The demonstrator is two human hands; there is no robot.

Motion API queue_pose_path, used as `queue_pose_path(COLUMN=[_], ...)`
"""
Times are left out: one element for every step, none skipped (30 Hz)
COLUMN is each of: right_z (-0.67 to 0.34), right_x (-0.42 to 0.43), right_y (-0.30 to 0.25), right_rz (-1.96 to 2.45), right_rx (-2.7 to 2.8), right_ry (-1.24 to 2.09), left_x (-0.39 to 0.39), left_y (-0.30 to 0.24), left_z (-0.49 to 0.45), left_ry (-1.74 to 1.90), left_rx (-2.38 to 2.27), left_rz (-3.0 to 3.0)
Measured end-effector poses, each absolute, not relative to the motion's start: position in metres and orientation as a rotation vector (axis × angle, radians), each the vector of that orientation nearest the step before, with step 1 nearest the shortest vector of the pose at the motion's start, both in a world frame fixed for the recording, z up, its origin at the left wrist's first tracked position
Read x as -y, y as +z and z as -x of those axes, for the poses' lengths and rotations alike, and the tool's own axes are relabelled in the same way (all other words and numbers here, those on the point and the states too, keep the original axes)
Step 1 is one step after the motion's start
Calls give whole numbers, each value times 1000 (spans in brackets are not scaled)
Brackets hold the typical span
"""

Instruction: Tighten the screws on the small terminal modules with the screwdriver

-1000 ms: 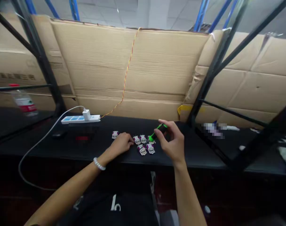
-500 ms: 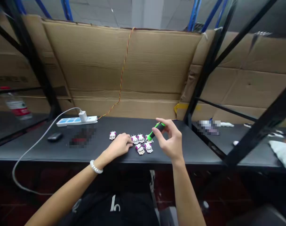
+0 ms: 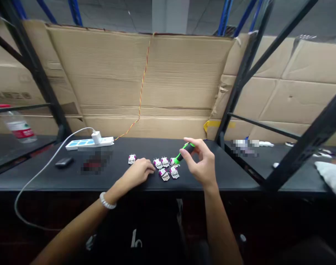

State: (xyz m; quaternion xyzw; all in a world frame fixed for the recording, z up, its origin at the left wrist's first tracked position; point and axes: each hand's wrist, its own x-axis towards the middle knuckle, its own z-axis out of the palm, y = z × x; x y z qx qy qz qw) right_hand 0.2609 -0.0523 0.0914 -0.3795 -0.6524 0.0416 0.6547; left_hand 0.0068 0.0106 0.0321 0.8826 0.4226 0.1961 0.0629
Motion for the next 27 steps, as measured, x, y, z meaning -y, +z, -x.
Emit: queue_pose_path(right_z=[-261,-261,-262,-262,-262,-263,-263,-263,-263,-263,-263,-263,-263,-263,-263,-263,-263,-263,-262,-262,-261,-260,-259,-258,-257,-257,-256], right_x=[52,53,53,54,54,55,55,55,55,56,56,56,56,56,56,56,56,57,57,57,57,57,57,57,57,57,57], right_y=[91,91,91,92,92,92,93,93,93,93,93,93,93,94,94,94,94,94,94,94,94,94,94,94,93,93,93], right_rz=[861,862,863,862,858,852,845,839,834,830,826,823,821,816,813,812,812,812,811,810,809,807,803,799,795,793,789], right_rx=[1480,1481,1483,1484,1484,1482,1479,1475,1471,1469,1469,1472,1476,1479,1481,1482,1485,1487,1488,1491,1495,1499,1503,1510,1518,1526,1533], right_ry=[100,104,107,110,114,119,124,128,133,137,139,139,140,141,141,137,132,126,121,118,115,116,120,123,124,124,125], left_x=[-12,-14,-15,-16,-16,-16,-16,-16,-16,-16,-16,-16,-15,-15,-14,-13,-12,-11,-10,-9,-9,-9,-9,-10,-10,-11,-12], left_y=[32,33,33,34,35,35,36,36,36,36,37,37,39,41,43,46,48,51,53,54,53,52,49,46,41,37,32], left_z=[-9,-10,-12,-13,-14,-15,-15,-16,-16,-16,-16,-16,-15,-13,-10,-5,1,8,16,24,31,38,43,47,50,51,52], left_ry=[569,546,531,524,519,513,510,508,503,495,488,484,488,505,532,574,627,669,716,772,808,817,822,828,831,838,849], left_rx=[-1282,-1292,-1303,-1316,-1324,-1326,-1322,-1318,-1317,-1317,-1320,-1327,-1329,-1331,-1328,-1319,-1316,-1301,-1281,-1270,-1256,-1226,-1187,-1145,-1101,-1065,-1036], left_rz=[-2654,-2634,-2613,-2596,-2585,-2581,-2583,-2587,-2589,-2591,-2592,-2594,-2595,-2595,-2593,-2587,-2576,-2565,-2558,-2552,-2547,-2548,-2550,-2554,-2563,-2576,-2592])
